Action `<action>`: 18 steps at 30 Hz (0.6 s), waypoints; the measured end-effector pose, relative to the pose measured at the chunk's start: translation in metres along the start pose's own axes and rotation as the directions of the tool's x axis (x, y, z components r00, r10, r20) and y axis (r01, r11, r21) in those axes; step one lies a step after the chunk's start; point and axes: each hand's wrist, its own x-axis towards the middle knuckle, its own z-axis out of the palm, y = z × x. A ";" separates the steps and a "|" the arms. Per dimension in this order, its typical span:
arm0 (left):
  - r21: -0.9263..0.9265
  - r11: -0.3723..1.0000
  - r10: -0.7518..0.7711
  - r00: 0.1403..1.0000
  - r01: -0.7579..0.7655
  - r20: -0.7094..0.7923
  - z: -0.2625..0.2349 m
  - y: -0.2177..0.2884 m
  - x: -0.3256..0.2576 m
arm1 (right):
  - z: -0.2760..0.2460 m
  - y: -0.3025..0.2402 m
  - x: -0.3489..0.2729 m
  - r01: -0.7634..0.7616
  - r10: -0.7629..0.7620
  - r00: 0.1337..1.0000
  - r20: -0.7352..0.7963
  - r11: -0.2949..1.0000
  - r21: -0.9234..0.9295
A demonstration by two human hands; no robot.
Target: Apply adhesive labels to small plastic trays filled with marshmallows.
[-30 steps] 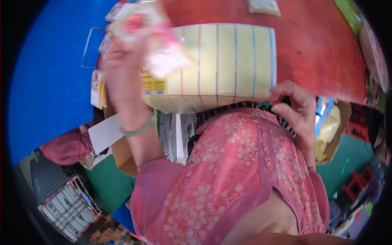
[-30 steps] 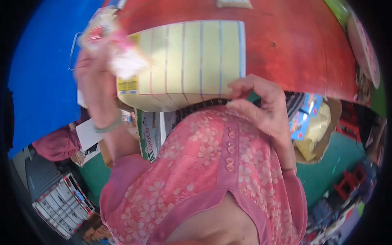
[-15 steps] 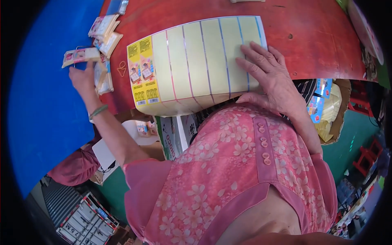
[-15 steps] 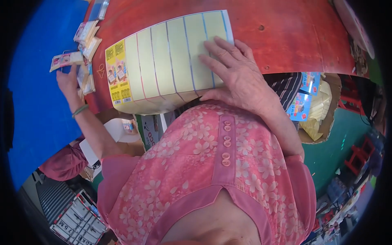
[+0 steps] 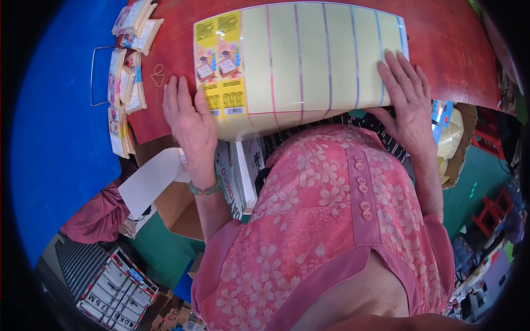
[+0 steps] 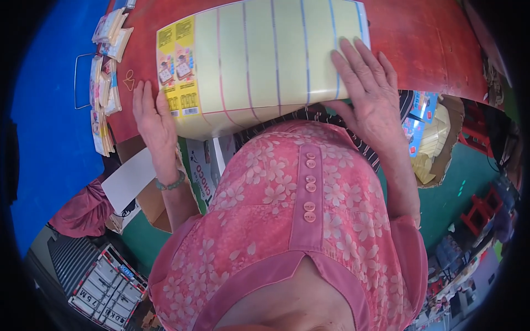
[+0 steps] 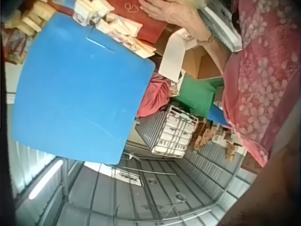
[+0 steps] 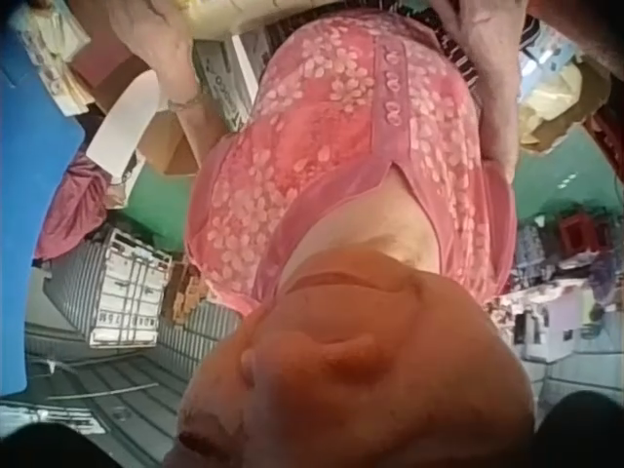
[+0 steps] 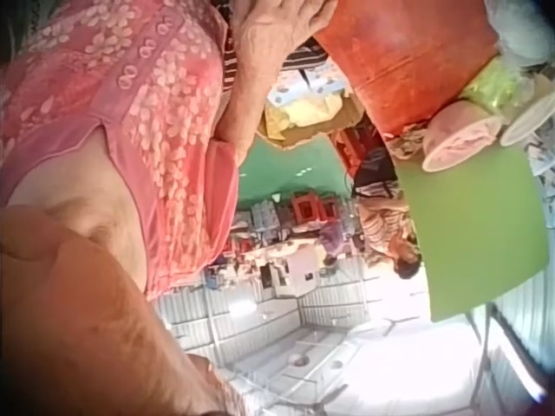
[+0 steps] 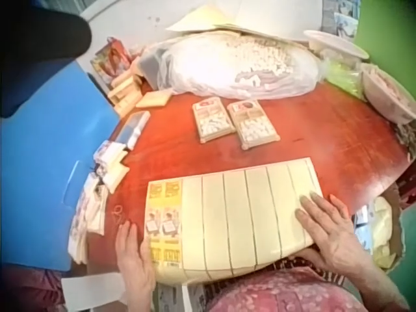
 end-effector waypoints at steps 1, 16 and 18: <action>-0.028 1.000 0.003 1.000 -0.003 0.002 0.004 0.004 0.001 | 0.001 0.005 -0.007 -0.010 0.010 1.000 -0.009 1.000 -0.015; -0.101 0.928 0.373 0.912 -0.360 0.173 0.053 0.121 0.030 | -0.051 0.064 -0.066 -0.433 0.434 0.900 0.052 0.901 -0.022; -0.065 0.918 0.397 0.896 -0.392 0.197 0.058 0.133 0.028 | -0.035 0.058 -0.059 -0.317 0.317 0.944 -0.093 0.948 0.017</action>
